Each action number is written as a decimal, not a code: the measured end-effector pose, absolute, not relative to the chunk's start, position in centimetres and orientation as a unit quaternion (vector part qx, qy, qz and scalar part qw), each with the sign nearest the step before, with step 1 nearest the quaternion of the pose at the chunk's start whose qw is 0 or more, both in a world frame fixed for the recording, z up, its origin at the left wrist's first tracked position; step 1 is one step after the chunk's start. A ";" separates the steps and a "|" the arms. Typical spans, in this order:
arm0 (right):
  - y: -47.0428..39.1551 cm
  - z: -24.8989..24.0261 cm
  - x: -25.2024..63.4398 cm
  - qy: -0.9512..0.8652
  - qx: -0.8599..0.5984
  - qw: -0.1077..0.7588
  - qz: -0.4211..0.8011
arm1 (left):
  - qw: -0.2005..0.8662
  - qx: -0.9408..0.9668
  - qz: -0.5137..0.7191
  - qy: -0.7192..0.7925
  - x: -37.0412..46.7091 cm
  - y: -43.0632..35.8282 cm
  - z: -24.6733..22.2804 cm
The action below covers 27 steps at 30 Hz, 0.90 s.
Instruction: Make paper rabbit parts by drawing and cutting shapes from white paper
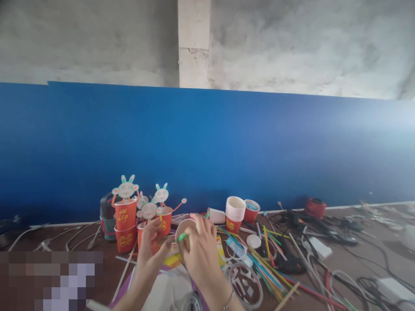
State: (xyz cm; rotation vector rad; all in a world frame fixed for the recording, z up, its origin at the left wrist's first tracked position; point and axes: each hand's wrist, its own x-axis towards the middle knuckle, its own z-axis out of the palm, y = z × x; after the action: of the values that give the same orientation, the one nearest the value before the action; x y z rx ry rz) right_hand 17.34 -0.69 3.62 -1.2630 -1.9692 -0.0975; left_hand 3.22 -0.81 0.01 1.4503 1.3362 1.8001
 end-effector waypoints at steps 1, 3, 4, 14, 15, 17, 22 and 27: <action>-0.7 3.8 17.5 -0.775 -0.503 0.381 -0.020 | 0.171 0.617 0.615 0.460 2.8 -0.8 0.3; -0.7 4.1 17.9 -0.780 -0.507 0.367 0.018 | 0.085 0.750 0.507 0.417 2.2 -0.9 0.9; -0.7 4.2 18.1 -0.783 -0.506 0.360 0.033 | 0.070 0.783 0.469 0.403 2.0 -1.0 1.2; -1.1 5.5 19.9 -0.821 -0.445 0.351 0.068 | 0.132 0.872 0.333 0.333 1.6 -3.0 4.9; -1.4 5.8 20.1 -0.825 -0.435 0.354 0.065 | 0.151 0.873 0.331 0.326 1.5 -3.4 5.3; -1.8 6.2 20.4 -0.834 -0.410 0.363 0.067 | 0.183 0.869 0.335 0.314 1.3 -3.9 6.0; -2.2 6.2 20.3 -0.832 -0.392 0.383 0.087 | 0.269 0.841 0.337 0.327 0.9 -4.3 6.2; -2.5 6.5 19.5 -0.824 -0.416 0.361 0.131 | 0.301 0.822 0.339 0.345 1.1 -4.0 5.5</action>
State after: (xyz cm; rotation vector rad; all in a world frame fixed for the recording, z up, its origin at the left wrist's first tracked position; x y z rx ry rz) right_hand 19.48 -2.52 6.51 -1.0721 -2.1242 0.3364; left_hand 1.12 -3.97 5.47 2.1806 0.9158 0.8996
